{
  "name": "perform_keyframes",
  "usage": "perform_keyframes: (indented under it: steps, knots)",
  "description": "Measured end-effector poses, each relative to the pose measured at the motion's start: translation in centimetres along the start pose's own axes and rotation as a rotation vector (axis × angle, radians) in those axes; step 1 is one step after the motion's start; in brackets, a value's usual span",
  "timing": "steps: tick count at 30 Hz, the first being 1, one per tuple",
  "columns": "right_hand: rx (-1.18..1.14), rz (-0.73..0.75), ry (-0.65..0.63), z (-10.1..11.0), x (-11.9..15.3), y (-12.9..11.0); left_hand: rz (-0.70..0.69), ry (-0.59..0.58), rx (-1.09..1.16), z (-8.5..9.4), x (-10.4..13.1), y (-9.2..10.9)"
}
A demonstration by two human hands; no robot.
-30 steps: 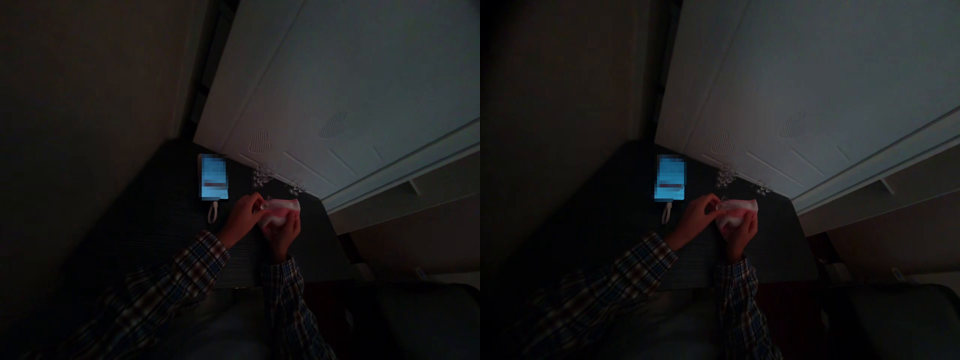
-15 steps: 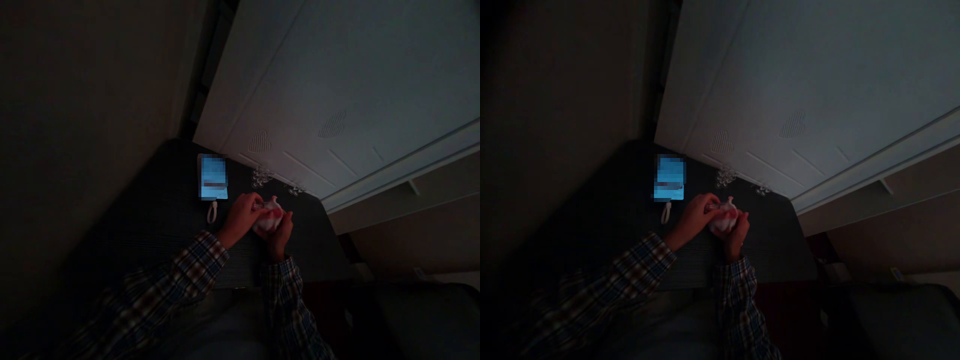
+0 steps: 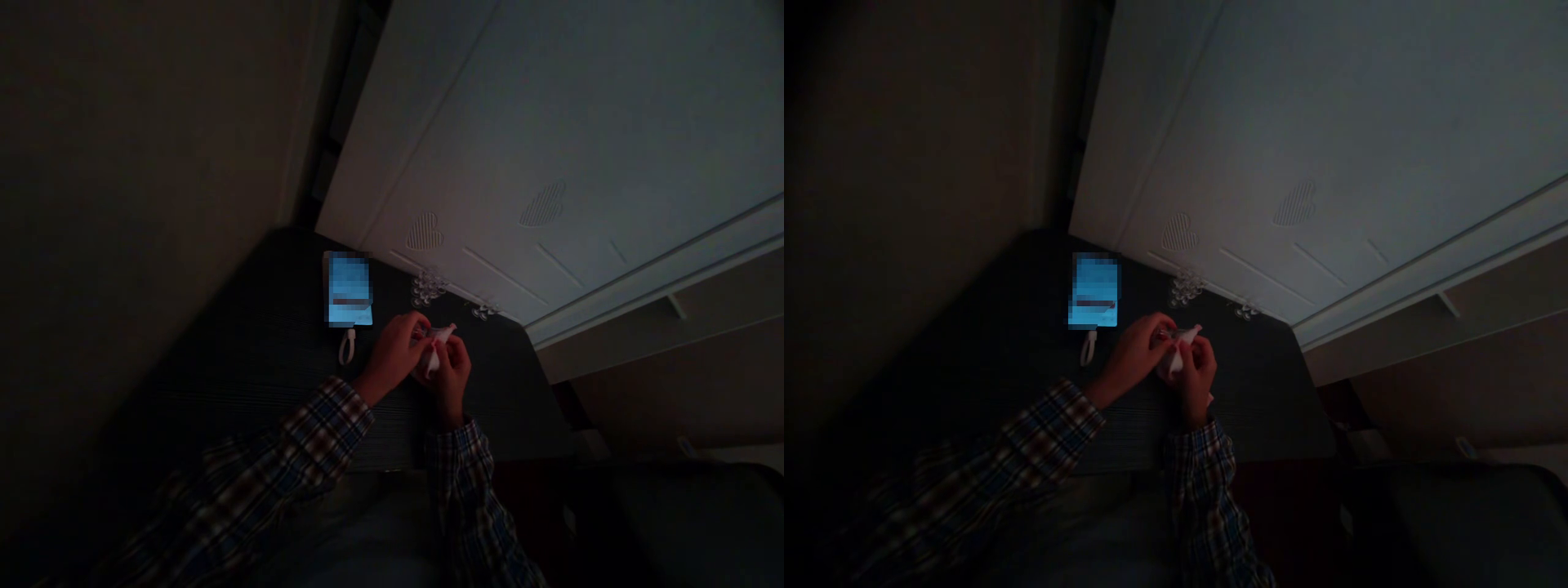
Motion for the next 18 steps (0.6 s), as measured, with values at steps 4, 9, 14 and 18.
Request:
perform_keyframes:
  steps: [4,9,14,18]
  knots:
    - [-0.041,-0.007,0.051,0.6,-0.1,0.2,-0.029,-0.029,0.025,-0.3,0.1,0.4]
    - [-0.052,0.001,0.107,1.2,-0.1,0.6,-0.049,0.041,0.061,0.0,-0.1,0.3]
    - [-0.043,0.007,0.108,1.1,-0.2,0.6,-0.042,0.062,0.076,0.3,-0.2,0.2]
    - [0.035,0.011,0.141,1.4,-0.2,0.6,-0.020,0.042,0.090,0.1,-0.1,0.1]
Point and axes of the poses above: each hand's wrist, its own x-axis away from the middle knuckle, its own z-axis out of the back of the hand, y = z × x, the point moved 7 cm from there along -x, towards the middle knuckle, and after that the axes turned 3 degrees about -z, right-handed, at the moved point
